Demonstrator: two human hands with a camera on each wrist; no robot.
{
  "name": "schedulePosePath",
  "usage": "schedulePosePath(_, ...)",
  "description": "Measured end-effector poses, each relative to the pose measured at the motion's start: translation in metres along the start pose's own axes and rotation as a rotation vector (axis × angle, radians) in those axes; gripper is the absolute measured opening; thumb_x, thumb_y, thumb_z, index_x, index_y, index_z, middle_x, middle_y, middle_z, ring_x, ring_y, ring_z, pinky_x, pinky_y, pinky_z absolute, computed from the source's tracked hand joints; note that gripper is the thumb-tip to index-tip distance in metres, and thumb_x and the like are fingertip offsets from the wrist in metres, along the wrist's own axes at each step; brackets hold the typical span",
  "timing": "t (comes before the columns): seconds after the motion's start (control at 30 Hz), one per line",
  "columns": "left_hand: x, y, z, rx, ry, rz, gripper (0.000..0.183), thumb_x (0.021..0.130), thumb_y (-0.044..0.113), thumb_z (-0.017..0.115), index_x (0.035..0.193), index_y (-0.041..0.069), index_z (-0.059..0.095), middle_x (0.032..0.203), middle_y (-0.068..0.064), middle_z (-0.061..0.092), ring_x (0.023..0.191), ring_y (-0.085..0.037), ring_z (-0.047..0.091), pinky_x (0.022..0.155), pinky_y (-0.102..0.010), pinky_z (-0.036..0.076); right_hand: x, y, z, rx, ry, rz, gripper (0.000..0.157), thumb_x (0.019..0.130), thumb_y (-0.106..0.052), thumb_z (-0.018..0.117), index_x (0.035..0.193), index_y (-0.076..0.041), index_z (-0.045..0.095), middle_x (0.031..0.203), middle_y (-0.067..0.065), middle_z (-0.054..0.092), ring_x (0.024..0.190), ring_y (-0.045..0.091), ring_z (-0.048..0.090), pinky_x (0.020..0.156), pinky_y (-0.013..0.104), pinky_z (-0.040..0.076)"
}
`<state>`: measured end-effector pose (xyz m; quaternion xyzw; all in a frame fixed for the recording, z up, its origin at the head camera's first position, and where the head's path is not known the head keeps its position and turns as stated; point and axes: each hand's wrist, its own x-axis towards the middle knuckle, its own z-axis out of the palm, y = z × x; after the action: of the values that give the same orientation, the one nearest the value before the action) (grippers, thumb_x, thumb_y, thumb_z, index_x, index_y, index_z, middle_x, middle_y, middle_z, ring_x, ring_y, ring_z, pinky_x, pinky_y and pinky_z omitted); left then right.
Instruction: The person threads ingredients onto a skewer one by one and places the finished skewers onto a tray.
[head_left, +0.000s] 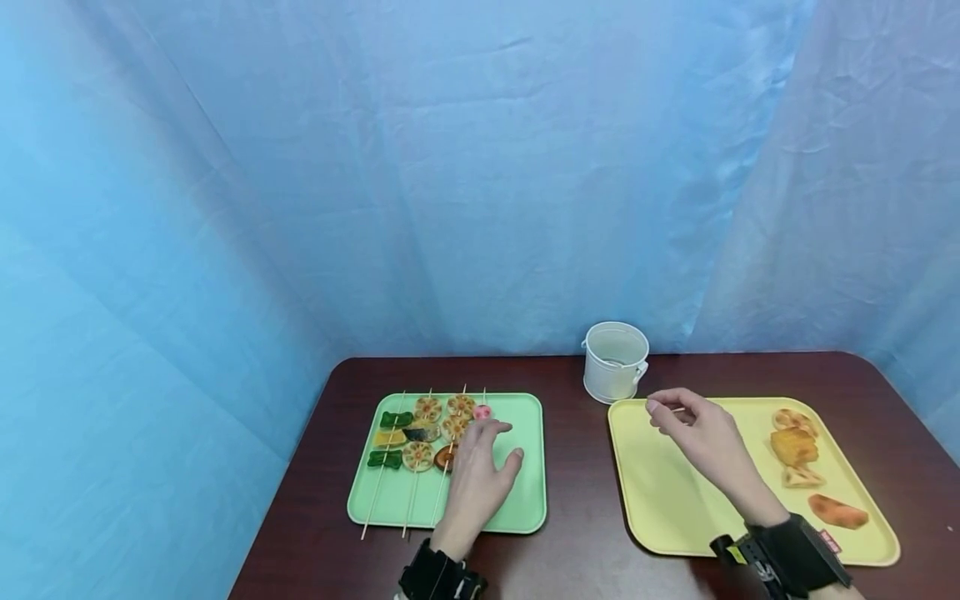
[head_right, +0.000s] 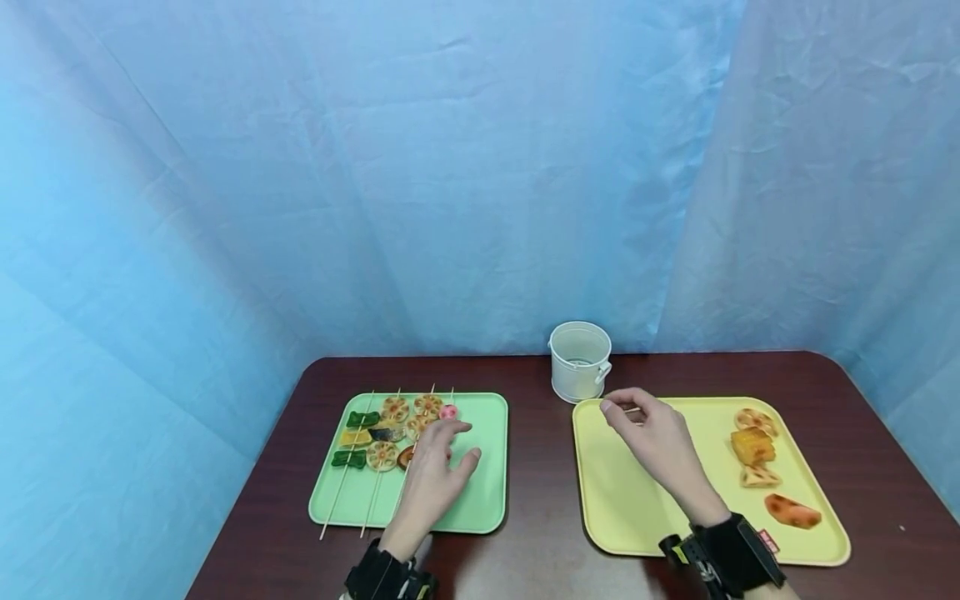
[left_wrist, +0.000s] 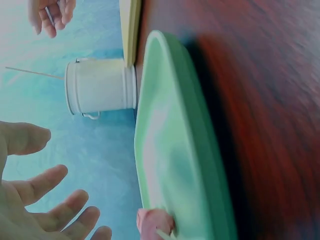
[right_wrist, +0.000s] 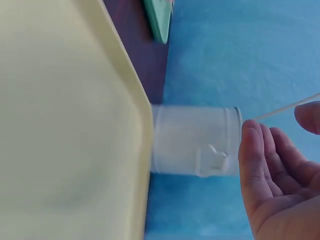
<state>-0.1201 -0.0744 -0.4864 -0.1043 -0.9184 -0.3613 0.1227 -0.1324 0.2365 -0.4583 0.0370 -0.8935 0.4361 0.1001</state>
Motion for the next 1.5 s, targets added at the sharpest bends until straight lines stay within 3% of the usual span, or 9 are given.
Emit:
schedulePosePath(0.1,0.002,0.003,0.001,-0.038,-0.028,-0.025,0.034,0.09,0.03,0.064,0.12,0.014,0.065,0.125,-0.003,0.054,0.117,-0.024,0.05,0.09,-0.045,0.043,0.004,-0.006,-0.001,-0.112,0.096,-0.089,0.034,0.094,-0.04,0.058,0.11,-0.011,0.067,0.094,-0.001,0.068,0.084,0.015,0.065,0.071,0.033,0.053)
schedulePosePath(0.27,0.005,0.002,0.006,-0.089,-0.076,-0.057,0.032,0.09,0.03,0.063,0.118,0.014,0.066,0.123,-0.002,0.056,0.119,-0.023,0.049,0.093,-0.046,0.041,0.013,-0.017,0.005,-0.215,0.216,-0.253,0.025,0.089,-0.027,0.067,0.106,-0.009,0.067,0.091,-0.002,0.065,0.081,0.013,0.063,0.068,0.035,0.053)
schedulePosePath(0.53,0.004,-0.002,0.011,-0.105,-0.089,-0.082,0.035,0.088,0.03,0.064,0.116,0.01,0.068,0.119,-0.001,0.059,0.112,-0.021,0.054,0.091,-0.043,0.042,0.028,-0.026,0.014,-0.365,0.313,-0.455,0.032,0.082,-0.019,0.073,0.108,-0.002,0.065,0.087,0.004,0.062,0.076,0.015,0.06,0.058,0.035,0.049)
schedulePosePath(1.1,0.001,-0.009,0.014,-0.103,-0.076,-0.098,0.032,0.088,0.028,0.065,0.114,0.011,0.068,0.116,-0.002,0.059,0.111,-0.024,0.054,0.091,-0.044,0.042,0.046,-0.023,0.025,-0.424,0.384,-0.601,0.018,0.082,-0.009,0.072,0.097,-0.002,0.067,0.081,0.006,0.06,0.067,0.017,0.057,0.052,0.035,0.047)
schedulePosePath(1.37,0.001,-0.005,0.012,-0.125,-0.084,-0.112,0.032,0.089,0.028,0.064,0.117,0.011,0.067,0.118,-0.001,0.059,0.112,-0.023,0.053,0.091,-0.045,0.042,0.034,-0.027,0.012,-0.431,0.409,-0.593,0.016,0.084,-0.009,0.069,0.099,-0.004,0.068,0.085,0.006,0.063,0.072,0.017,0.059,0.056,0.036,0.049)
schedulePosePath(1.5,0.002,-0.003,0.011,-0.13,-0.079,-0.115,0.031,0.089,0.026,0.064,0.117,0.012,0.068,0.118,0.0,0.059,0.113,-0.023,0.054,0.092,-0.045,0.042,0.027,-0.031,0.003,-0.403,0.461,-0.592,0.017,0.083,-0.008,0.071,0.099,-0.004,0.069,0.086,0.006,0.063,0.073,0.017,0.061,0.057,0.036,0.049)
